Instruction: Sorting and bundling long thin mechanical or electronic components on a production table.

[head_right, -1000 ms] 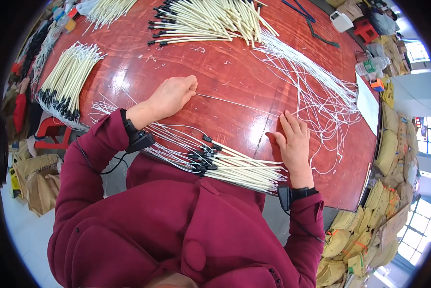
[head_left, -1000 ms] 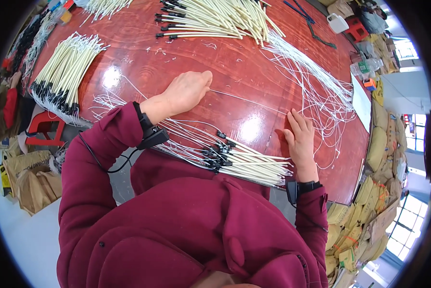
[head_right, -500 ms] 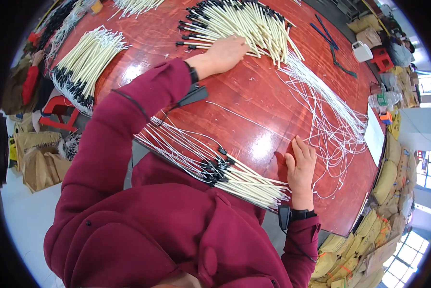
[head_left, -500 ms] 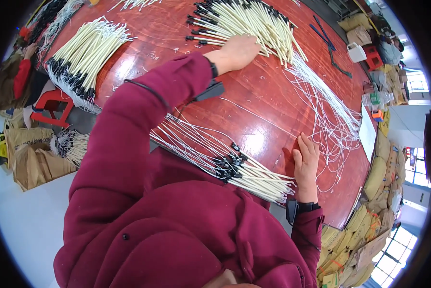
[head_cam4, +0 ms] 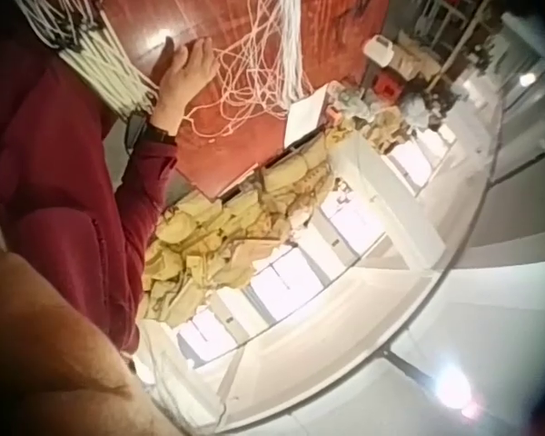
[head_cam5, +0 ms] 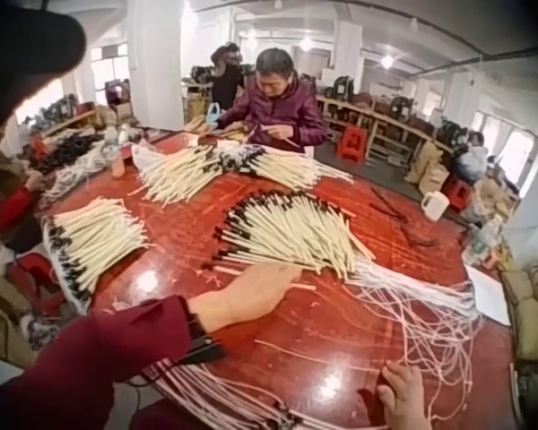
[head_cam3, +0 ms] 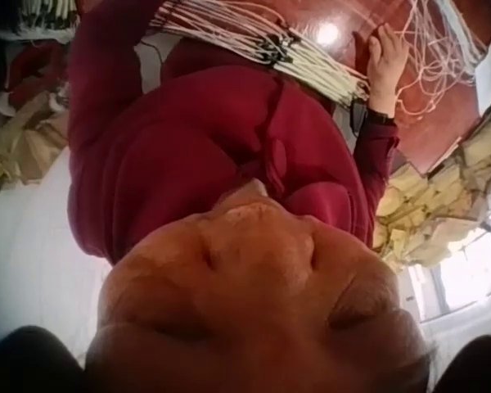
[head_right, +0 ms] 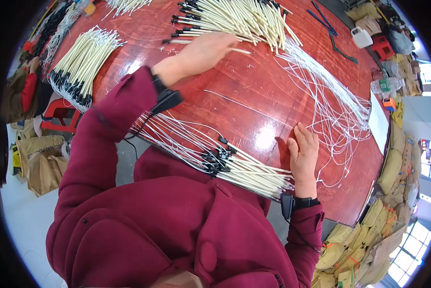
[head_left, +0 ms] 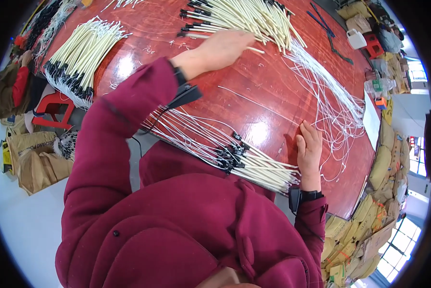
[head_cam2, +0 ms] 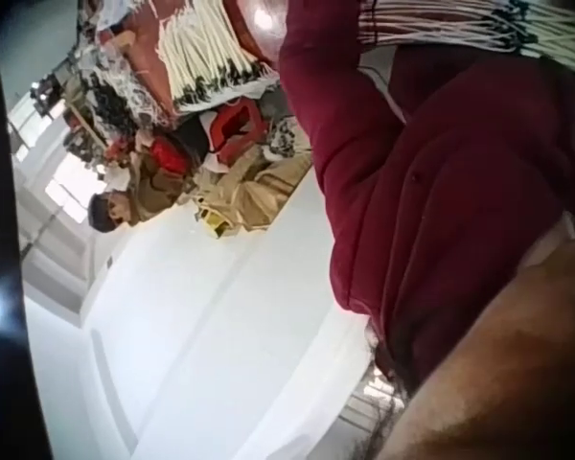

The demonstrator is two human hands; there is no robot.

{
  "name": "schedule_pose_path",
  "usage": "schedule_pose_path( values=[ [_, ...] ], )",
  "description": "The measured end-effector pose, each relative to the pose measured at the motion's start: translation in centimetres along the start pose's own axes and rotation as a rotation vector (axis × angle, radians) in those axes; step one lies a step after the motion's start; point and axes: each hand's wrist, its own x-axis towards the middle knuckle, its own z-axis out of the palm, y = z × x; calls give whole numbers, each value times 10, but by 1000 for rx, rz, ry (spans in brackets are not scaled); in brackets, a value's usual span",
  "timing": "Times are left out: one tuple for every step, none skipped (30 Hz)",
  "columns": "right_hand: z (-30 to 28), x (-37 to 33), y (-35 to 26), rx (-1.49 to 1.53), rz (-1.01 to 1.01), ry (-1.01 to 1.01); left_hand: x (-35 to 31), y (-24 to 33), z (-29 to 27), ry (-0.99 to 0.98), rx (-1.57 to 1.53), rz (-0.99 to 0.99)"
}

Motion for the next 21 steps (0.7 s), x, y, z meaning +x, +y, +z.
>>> schedule_pose_path(
  values=[
    [1,1,-1,2,-8,15,-17,4,-12,-32,-66,-64],
    [1,-1,0,5,13,19,-33,8,-22,-68,-138,-122],
    [1,-1,1,3,7,29,-49,10,-32,-85,-153,-149],
    [1,0,1,-1,0,39,-64,12,-43,-99,-169,-178],
    [1,-1,1,-6,-8,48,-78,14,-52,-111,-172,-170],
    [2,-1,0,-3,-2,48,-93,17,-60,-138,-171,-232],
    [3,-1,1,2,0,48,-101,21,-64,-164,-168,-293],
    [3,-1,2,5,2,48,-105,27,-66,-169,-169,-291],
    [3,-1,2,8,-2,46,-110,32,-68,-178,-164,-314],
    [3,-1,2,8,-1,43,-114,37,-69,-187,-160,-336],
    [3,-2,1,-1,12,32,-116,39,-69,-196,-157,-359],
    [2,-2,0,-9,22,22,-116,40,-69,-195,-157,-361],
    [2,-2,-1,-17,34,12,-114,41,-67,-199,-154,-359],
    [2,-2,-2,-18,34,11,-113,43,-66,-202,-151,-358],
    [2,-2,-3,-13,34,10,-112,43,-65,-206,-148,-356],
    [2,-2,-3,-8,34,9,-113,44,-64,-206,-150,-356],
    [2,-2,-4,-3,36,9,-113,44,-63,-206,-151,-351],
    [2,-2,-4,-4,38,8,-114,44,-62,-206,-151,-346],
    [2,-2,-4,-8,39,9,-114,44,-61,-206,-151,-340],
    [2,-2,-4,-12,40,9,-114,44,-60,-207,-153,-340],
    [2,-3,-4,-16,42,9,-113,43,-60,-211,-154,-342]
  ],
)
